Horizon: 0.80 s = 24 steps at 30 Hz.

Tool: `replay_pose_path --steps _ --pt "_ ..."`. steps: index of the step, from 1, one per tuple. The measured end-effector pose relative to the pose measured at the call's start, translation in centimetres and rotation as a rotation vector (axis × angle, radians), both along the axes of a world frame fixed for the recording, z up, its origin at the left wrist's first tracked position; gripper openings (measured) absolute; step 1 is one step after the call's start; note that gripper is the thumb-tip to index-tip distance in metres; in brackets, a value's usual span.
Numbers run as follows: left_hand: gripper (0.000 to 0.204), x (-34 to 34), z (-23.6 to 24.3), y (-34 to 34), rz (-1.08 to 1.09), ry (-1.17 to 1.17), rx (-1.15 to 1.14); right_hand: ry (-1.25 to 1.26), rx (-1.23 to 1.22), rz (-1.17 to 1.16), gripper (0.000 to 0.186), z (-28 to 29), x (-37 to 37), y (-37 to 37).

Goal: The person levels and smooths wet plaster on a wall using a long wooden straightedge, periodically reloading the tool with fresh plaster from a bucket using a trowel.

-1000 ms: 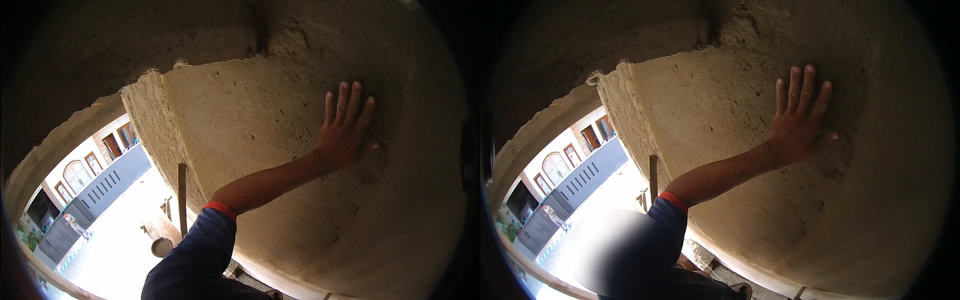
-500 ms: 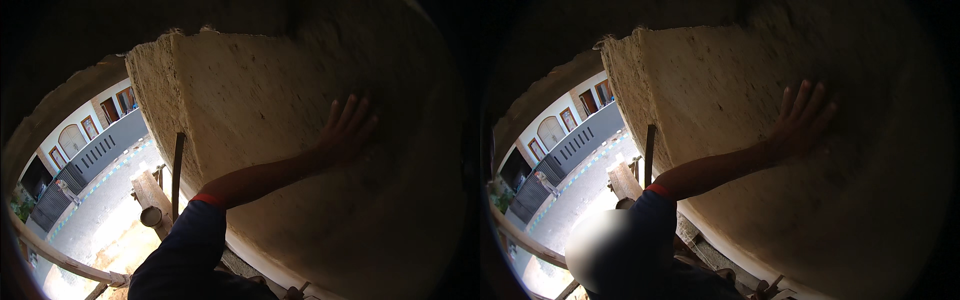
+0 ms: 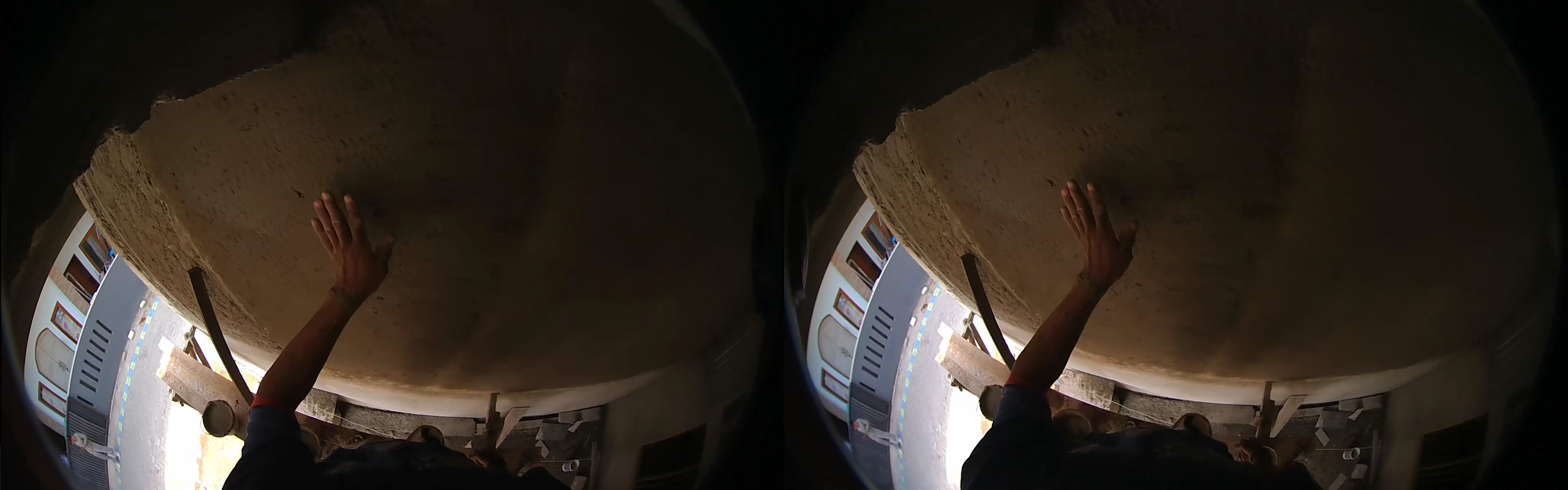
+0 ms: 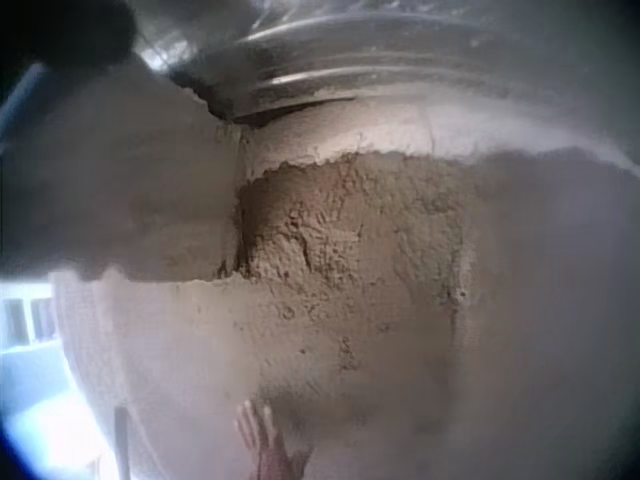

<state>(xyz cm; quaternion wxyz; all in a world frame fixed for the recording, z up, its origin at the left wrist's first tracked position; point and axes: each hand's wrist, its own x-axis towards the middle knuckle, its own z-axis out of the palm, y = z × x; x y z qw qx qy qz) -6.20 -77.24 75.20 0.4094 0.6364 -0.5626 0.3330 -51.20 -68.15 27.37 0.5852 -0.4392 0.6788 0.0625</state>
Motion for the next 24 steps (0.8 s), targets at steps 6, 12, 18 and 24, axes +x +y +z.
replay_pose_path --steps 6,12,18,24 --pt "0.081 3.4 1.8 -2.9 0.142 0.136 -0.124 0.001 0.076 -0.093 0.028 -1.1 -1.4 4.8" --pt "0.085 4.3 1.3 -4.7 0.2 0.111 -0.203 -0.038 0.094 -0.124 0.028 -1.5 -1.4 6.6" --pt "0.078 4.8 -1.1 -1.2 0.09 0.112 -0.124 -0.036 0.104 -0.132 0.028 -1.1 -3.2 7.3" --pt "0.076 4.1 -19.1 9.8 -0.068 0.548 0.729 -0.015 0.134 -0.097 0.028 -1.7 -3.7 6.6"
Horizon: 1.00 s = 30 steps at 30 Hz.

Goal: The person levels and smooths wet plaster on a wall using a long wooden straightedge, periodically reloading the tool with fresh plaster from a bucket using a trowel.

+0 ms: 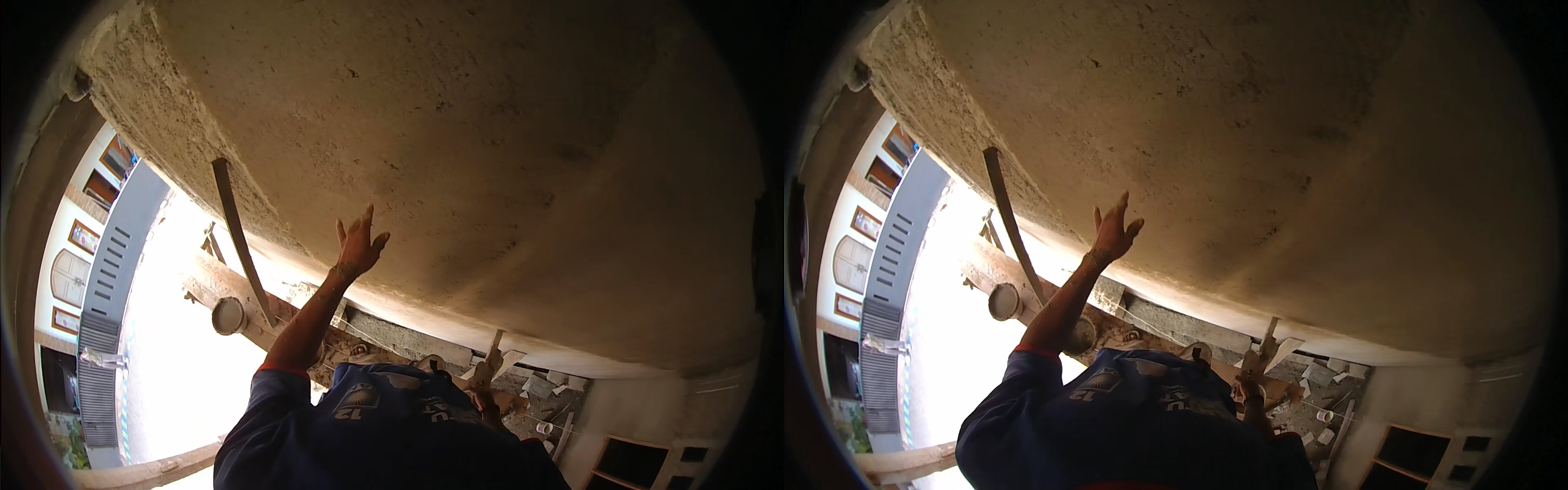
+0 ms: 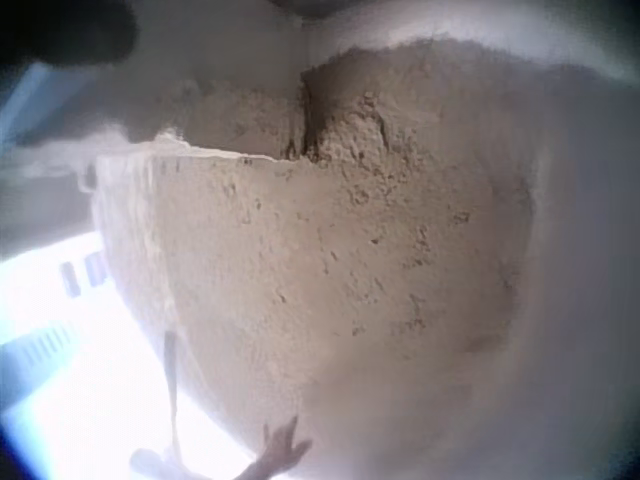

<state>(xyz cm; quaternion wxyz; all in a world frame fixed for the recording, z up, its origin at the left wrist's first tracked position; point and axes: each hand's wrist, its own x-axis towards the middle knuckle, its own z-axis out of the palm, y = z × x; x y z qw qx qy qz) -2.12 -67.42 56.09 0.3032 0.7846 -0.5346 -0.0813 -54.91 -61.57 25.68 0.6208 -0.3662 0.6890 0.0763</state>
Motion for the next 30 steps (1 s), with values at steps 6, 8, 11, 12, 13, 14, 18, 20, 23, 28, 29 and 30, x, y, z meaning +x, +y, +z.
replay_pose_path --steps 6,8,11,12,13,14,18,20,23,28,29,30 --pt "0.044 0.3 -25.6 24.1 0.397 0.382 0.523 0.013 0.015 0.192 0.03 1.0 2.9 -1.9" --pt "0.046 -3.1 -28.4 29.9 0.579 0.581 0.626 0.036 0.0 0.236 0.03 1.4 2.7 -3.5" --pt "0.047 -5.1 -32.8 44.6 1.165 0.925 0.723 -0.05 0.004 0.38 0.031 1.8 8.8 -4.4" --pt "0.044 -6.8 -33.6 43.6 1.3 0.982 0.737 -0.036 -0.041 0.397 0.031 1.9 9.1 -6.6" --pt "0.043 -8.7 -33.9 43.0 1.33 1.053 0.758 -0.023 -0.072 0.412 0.031 2.3 9.0 -8.1" --pt "0.034 -9.4 -34.6 47.2 1.357 0.942 0.723 -0.074 -0.064 0.474 0.031 2.7 12.6 -8.1" --pt "0.028 -13.5 -36.0 46.3 1.296 1.179 0.485 -0.093 -0.137 0.599 0.032 3.7 18.3 -12.2" --pt "0.029 -14.3 -32.2 42.6 1.211 1.19 0.44 -0.089 -0.168 0.621 0.033 5.0 19.7 -13.7" --pt "0.028 -12.1 -36.1 43.4 1.177 1.282 0.507 -0.139 -0.185 0.703 0.034 6.8 23.5 -13.4" --pt "0.024 -14.6 -39.7 41.9 1.298 1.379 0.234 -0.058 -0.22 0.763 0.035 10.5 21.7 -13.6" --pt "0.024 -15.2 -40.6 41.6 1.328 1.38 0.223 -0.032 -0.222 0.785 0.035 11.4 21.1 -13.4" --pt "0.024 -15.6 -41.6 41.5 1.363 1.382 0.223 -0.002 -0.22 0.812 0.035 12.2 20.5 -13.1"
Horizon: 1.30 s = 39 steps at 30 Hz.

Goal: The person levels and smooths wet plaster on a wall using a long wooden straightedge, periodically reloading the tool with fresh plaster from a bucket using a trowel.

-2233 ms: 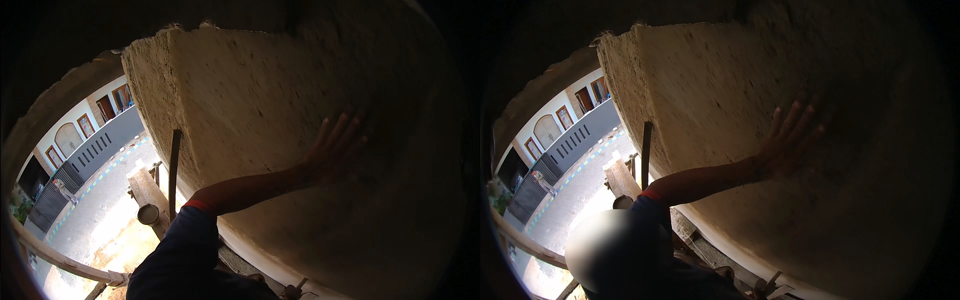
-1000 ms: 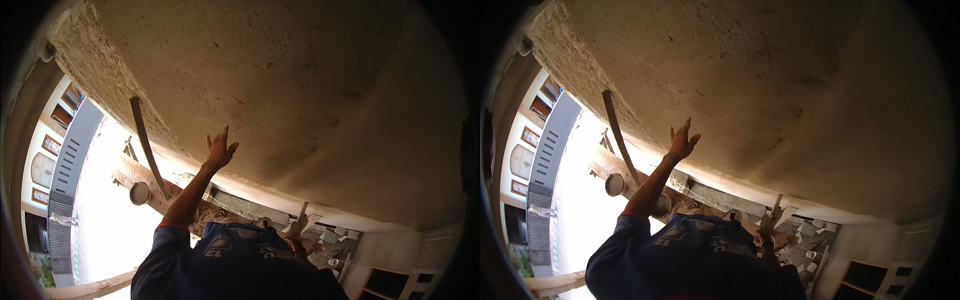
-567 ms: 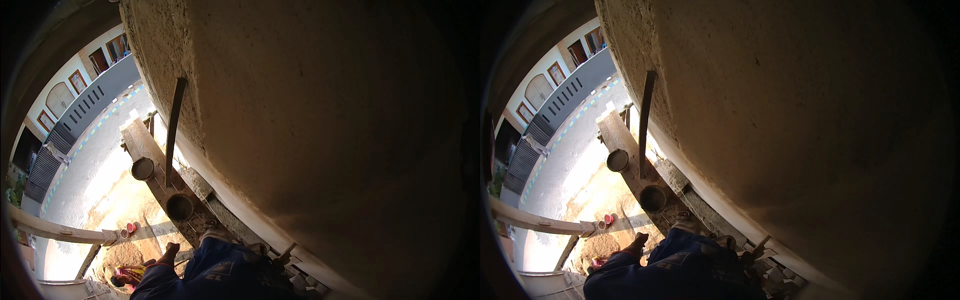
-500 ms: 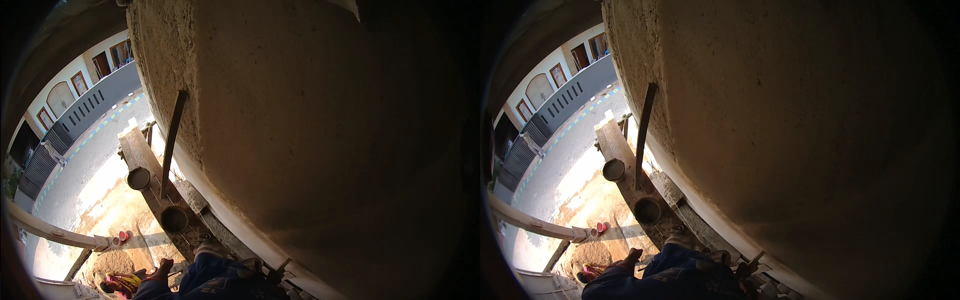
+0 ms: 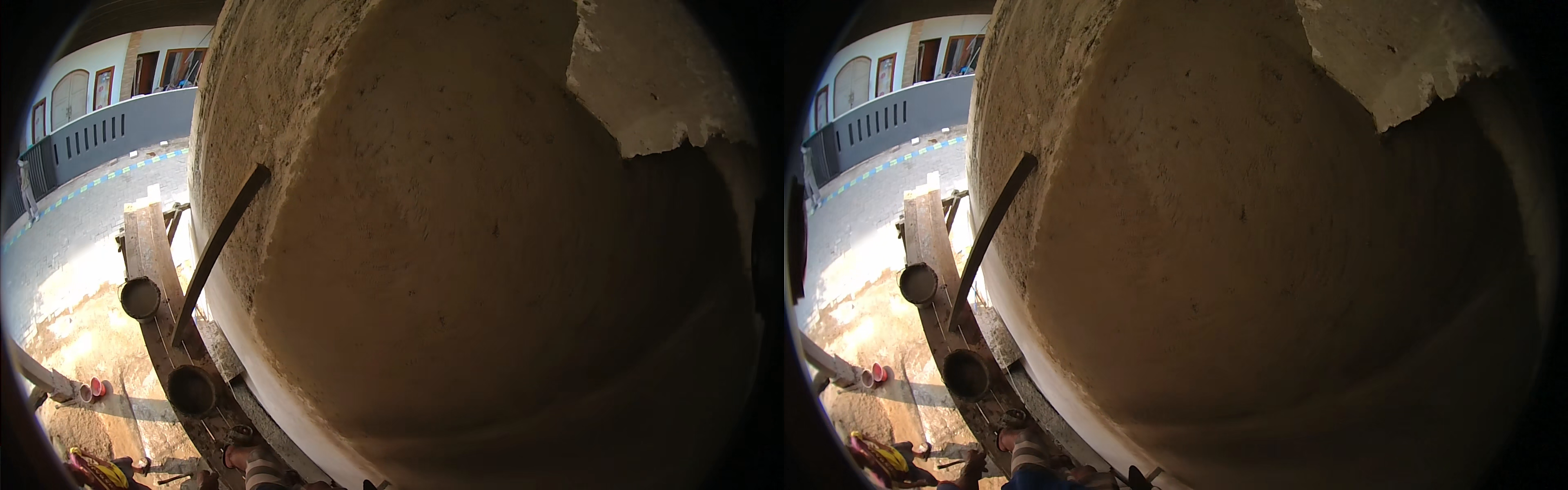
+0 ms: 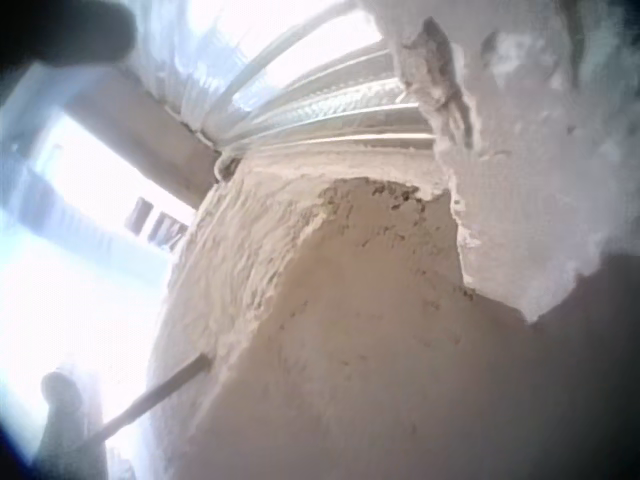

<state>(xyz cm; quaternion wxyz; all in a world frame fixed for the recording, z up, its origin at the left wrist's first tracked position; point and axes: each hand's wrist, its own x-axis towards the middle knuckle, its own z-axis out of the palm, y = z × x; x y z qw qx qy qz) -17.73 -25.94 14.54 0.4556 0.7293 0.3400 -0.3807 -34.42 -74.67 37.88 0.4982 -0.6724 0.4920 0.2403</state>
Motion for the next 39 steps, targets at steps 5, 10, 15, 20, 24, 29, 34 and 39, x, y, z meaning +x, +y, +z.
replay_pose_path --steps 5,10,15,20,24,29,34,39 --pt "0.023 -5.4 -3.8 0.8 0.114 -0.015 0.064 0.171 -0.105 0.362 0.037 7.8 -2.8 3.3" --pt "0.053 -7.8 -4.8 -0.7 0.152 0.042 -0.071 0.164 -0.061 0.402 0.03 1.7 -13.9 -1.4" --pt "0.052 -6.7 -1.0 -1.9 0.131 0.074 -0.038 0.436 -0.058 0.052 0.028 5.5 -7.0 0.5" --pt "0.051 -5.5 0.6 0.3 0.237 0.05 -0.028 0.376 -0.026 0.115 0.029 5.2 -2.4 1.2" --pt "0.049 -2.7 0.6 1.5 0.266 0.044 -0.048 0.367 0.028 0.073 0.03 4.4 0.7 1.8" --pt "0.047 1.2 1.6 2.9 0.266 0.027 -0.015 0.39 0.03 0.075 0.028 4.6 4.3 2.9" --pt "0.039 3.6 3.0 3.9 0.281 0.046 -0.094 0.41 0.032 0.066 0.026 4.6 5.5 3.5" --pt "0.049 3.8 4.2 4.7 0.3 0.048 -0.115 0.368 0.051 0.075 0.026 3.9 5.3 3.9"
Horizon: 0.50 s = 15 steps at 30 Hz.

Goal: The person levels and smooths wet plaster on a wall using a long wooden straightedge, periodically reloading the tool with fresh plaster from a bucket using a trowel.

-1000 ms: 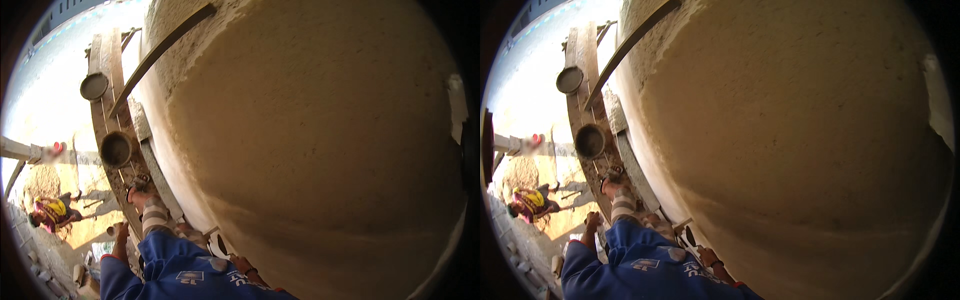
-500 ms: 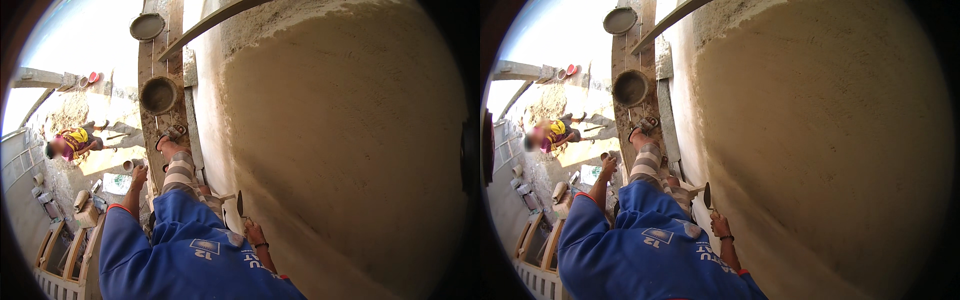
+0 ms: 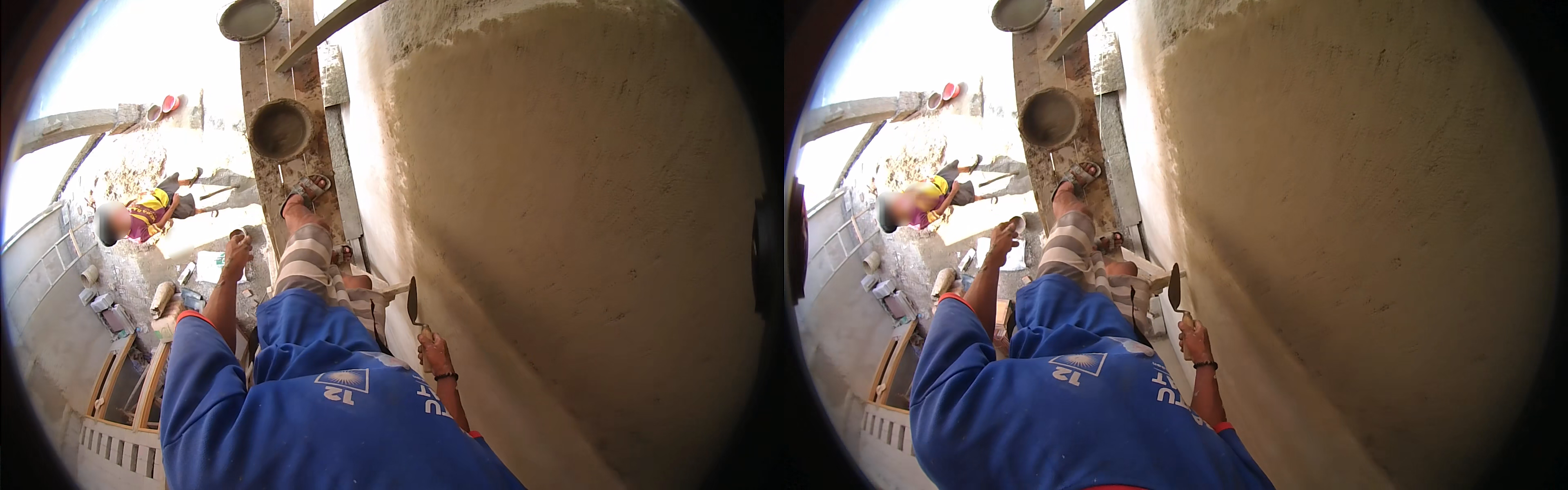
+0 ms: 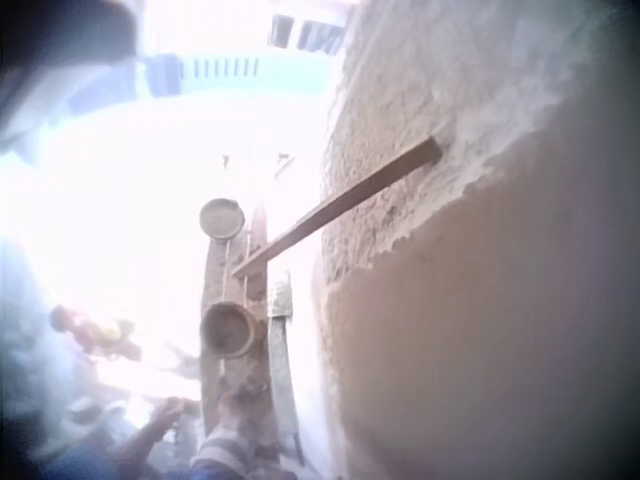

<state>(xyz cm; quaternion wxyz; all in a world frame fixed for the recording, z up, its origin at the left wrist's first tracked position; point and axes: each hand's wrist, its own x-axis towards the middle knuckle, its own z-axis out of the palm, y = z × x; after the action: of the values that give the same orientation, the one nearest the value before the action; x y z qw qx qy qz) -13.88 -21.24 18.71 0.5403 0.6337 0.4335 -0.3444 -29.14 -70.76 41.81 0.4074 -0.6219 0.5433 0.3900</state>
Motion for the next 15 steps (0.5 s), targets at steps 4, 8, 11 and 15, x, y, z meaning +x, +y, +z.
replay_pose_path --steps 4,8,11,15 --pt "0.048 -2.6 1.0 -0.9 0.03 -0.03 0.016 -0.016 0.018 0.028 0.025 -1.0 -2.2 -0.1" --pt "0.048 -6.7 2.4 -2.6 -0.032 0.012 0.064 -0.057 0.03 0.006 0.026 -2.4 -7.3 -1.0" --pt "0.049 -11.6 2.5 -2.9 -0.077 0.072 0.106 -0.032 0.001 -0.02 0.028 -2.7 -12.0 -1.7" --pt "0.051 -14.5 4.0 -3.7 -0.114 0.102 0.104 0.005 -0.013 -0.134 0.031 -3.0 -19.7 -2.4"
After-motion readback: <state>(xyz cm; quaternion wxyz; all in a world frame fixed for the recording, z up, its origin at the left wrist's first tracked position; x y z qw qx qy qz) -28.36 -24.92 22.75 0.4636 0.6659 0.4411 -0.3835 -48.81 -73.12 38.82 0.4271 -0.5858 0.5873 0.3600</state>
